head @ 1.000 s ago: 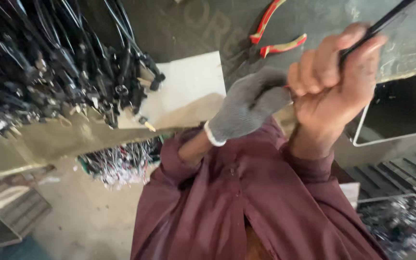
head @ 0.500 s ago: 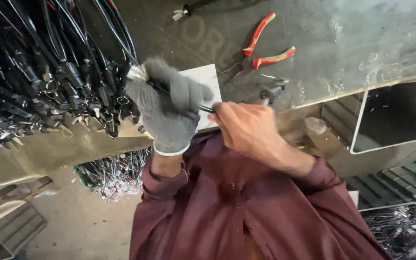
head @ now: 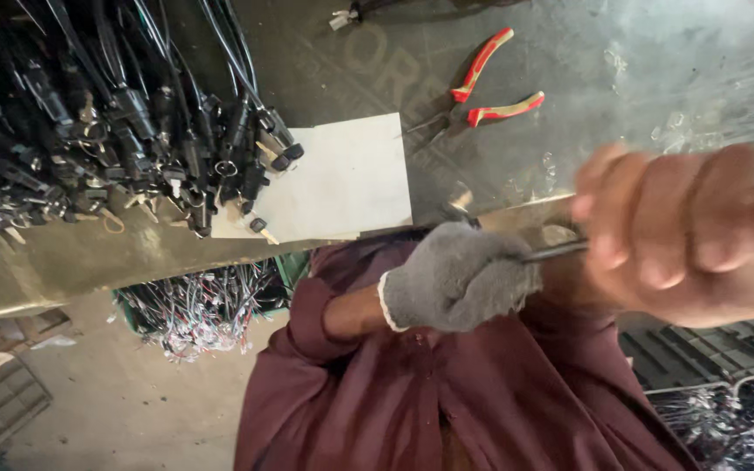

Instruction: The person holds a black cable against the workbench and uses pliers to strip insulation from its end, pulling off the cut jacket to expose inner colored wires. They repeat the stripping process on the cable end, repositioning the cable and pliers several times.

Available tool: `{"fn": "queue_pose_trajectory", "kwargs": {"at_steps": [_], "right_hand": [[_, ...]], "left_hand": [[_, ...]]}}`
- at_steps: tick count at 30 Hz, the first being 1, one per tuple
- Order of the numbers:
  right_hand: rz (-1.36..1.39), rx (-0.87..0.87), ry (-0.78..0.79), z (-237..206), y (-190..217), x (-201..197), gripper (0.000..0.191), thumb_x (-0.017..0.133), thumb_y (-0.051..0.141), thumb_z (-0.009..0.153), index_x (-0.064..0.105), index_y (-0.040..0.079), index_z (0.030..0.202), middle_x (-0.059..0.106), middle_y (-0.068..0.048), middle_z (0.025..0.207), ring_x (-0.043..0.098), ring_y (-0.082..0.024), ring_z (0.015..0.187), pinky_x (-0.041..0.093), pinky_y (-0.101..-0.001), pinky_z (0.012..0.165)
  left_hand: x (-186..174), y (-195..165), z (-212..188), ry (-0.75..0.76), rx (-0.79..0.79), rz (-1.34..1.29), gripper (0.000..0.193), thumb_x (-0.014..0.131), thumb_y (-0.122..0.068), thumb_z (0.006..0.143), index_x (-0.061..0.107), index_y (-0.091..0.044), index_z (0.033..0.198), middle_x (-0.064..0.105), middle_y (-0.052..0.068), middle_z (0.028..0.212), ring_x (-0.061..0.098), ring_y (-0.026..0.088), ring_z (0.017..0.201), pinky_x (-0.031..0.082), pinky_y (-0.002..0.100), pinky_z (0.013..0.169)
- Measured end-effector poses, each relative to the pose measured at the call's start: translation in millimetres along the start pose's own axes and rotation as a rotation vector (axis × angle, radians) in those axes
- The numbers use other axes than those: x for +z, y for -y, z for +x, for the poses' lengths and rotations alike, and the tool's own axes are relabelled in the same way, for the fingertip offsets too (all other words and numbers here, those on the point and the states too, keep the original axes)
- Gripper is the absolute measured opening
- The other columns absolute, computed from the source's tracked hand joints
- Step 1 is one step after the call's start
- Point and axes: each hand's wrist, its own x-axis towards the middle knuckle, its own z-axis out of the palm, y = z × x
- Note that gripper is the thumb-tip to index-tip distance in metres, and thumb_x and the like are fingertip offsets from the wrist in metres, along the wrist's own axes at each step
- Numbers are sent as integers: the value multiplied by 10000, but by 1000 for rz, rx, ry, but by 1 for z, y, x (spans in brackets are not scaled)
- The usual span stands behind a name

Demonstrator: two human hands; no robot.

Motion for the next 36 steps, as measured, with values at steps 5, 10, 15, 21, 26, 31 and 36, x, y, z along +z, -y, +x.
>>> {"fn": "queue_pose_trajectory", "kwargs": {"at_steps": [5,10,15,21,26,31,36], "right_hand": [[-18,-263,94,-13,-26,-17,142,435,172,1054,567,138,1013,507,16,794,659,-158,741,528,-444,761],[117,-114,-472,-12,-60,-61,264,373,235,1183,545,63,1287,569,-99,1057,622,-223,927,454,-273,708],[-576,634,27,-36,-122,-30,712,624,153,1035,285,21,1647,547,-32,975,529,-124,860,485,-290,808],[-563,425,27,-64,-146,-50,408,668,238,1085,492,6,1372,585,-37,1112,523,-103,1041,456,-283,949],[-603,333,67,-51,-121,-54,468,618,372,1090,508,8,1364,514,-104,1218,493,-139,1117,439,-295,999],[-746,90,142,-42,-124,-49,416,541,366,1139,530,8,1350,606,-167,1261,568,-197,1174,462,-313,1059],[-672,163,80,-60,-131,-54,413,526,344,1147,502,18,1398,569,-139,1268,551,-186,1109,455,-310,1010]], "left_hand": [[-22,-13,15,-4,152,231,166,655,-175,1006,661,-61,1126,705,89,1023,684,277,957,516,365,867],[-56,13,2,-207,-130,-294,202,628,-192,1134,685,-3,1178,705,81,1084,646,159,918,540,296,856],[-85,6,2,-456,-159,-570,290,649,-105,1015,686,-22,1290,710,76,1128,649,119,967,522,261,850],[-65,8,7,-651,-59,-261,278,751,5,960,662,-39,1220,711,80,1197,660,169,1006,562,329,895],[-57,15,-4,-635,-133,-463,351,820,-7,913,691,-46,1236,714,61,1119,697,174,883,594,331,772],[-68,2,-10,-564,-27,89,278,873,-6,915,694,-83,1113,726,56,1152,713,172,917,614,280,794],[-65,-5,5,-468,172,263,307,877,-28,945,643,-107,1127,714,42,1176,709,183,1091,595,298,958]]}}
